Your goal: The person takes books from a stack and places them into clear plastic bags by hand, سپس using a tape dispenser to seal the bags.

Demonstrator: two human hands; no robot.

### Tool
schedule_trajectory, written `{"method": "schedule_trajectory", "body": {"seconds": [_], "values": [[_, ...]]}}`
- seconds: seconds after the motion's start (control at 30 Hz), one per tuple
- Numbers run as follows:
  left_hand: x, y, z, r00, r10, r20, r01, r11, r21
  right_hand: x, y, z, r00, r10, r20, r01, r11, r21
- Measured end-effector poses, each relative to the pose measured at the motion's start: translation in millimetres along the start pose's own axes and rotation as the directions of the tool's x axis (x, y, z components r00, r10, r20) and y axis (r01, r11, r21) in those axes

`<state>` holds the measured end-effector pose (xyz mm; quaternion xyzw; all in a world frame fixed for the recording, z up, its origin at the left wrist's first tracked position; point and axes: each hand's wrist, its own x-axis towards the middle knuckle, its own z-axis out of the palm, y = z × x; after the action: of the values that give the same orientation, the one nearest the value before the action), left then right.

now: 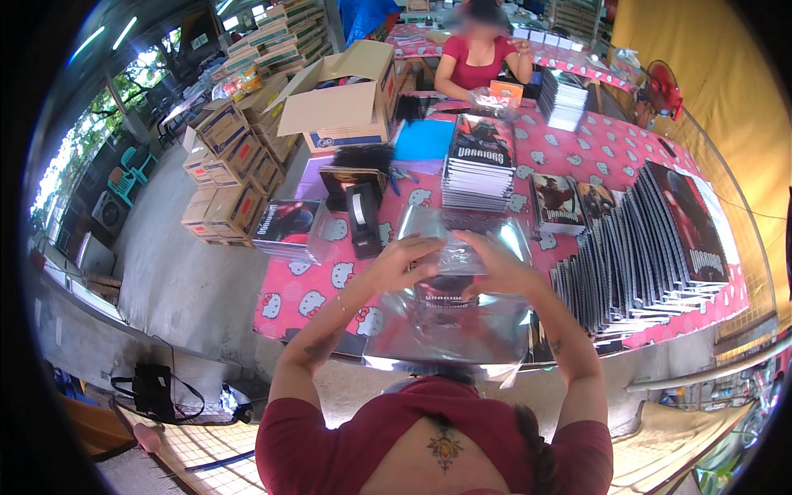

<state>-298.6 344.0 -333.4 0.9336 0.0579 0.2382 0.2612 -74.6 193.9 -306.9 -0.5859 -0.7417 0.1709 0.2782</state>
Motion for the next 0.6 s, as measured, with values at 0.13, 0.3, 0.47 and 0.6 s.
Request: {"method": "schedule_trajectory", "body": {"seconds": [0.13,0.3,0.47,0.6], "values": [[-16,7,16,0.988,0.145,-0.044,-0.121,0.927,0.355,-5,24,31,0.952,-0.245,-0.184,0.192,0.945,-0.264],[-15,1,13,0.996,0.065,-0.064,-0.053,0.981,0.187,-2,12,27,0.988,-0.1,-0.119,0.083,0.987,-0.141],[14,8,7,0.977,-0.21,-0.025,0.211,0.976,0.055,20,26,15,0.997,0.07,0.028,-0.07,0.998,0.0],[23,7,24,0.971,-0.225,-0.083,0.24,0.917,0.32,32,21,11,0.985,-0.051,-0.166,0.005,0.963,-0.268]]}}
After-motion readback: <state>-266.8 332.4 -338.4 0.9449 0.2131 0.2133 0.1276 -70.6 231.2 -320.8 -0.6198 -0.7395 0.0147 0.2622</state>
